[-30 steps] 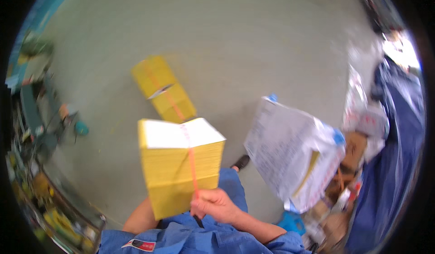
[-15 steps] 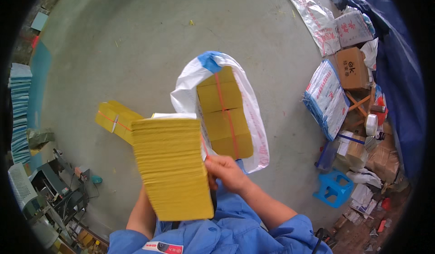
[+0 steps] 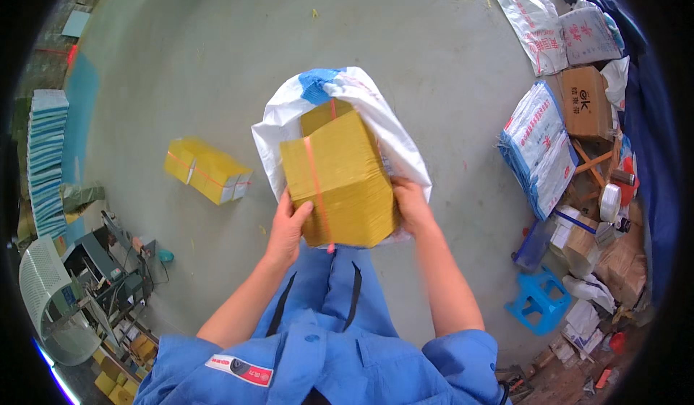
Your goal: Packing bundled yellow paper stacks into a large white plastic woven bag.
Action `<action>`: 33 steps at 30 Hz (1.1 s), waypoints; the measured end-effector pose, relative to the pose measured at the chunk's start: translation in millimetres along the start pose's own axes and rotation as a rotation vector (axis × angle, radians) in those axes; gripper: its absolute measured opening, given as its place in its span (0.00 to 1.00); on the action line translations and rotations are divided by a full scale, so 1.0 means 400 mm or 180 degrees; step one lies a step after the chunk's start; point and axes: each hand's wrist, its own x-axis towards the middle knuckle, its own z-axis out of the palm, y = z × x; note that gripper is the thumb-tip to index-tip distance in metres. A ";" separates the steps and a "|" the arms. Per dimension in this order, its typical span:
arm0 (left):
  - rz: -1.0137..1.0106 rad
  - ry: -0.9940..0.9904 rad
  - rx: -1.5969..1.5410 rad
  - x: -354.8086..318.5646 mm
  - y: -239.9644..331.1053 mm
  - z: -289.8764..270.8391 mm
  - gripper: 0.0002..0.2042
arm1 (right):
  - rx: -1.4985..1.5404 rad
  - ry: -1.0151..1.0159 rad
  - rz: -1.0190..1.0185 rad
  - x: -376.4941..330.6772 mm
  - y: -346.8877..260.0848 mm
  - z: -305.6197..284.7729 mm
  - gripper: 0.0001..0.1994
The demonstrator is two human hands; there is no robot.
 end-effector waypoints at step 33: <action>0.0300 0.0354 0.0430 0.098 -0.034 0.100 0.38 | -0.0751 0.0047 -0.0422 0.000 -0.138 0.044 0.25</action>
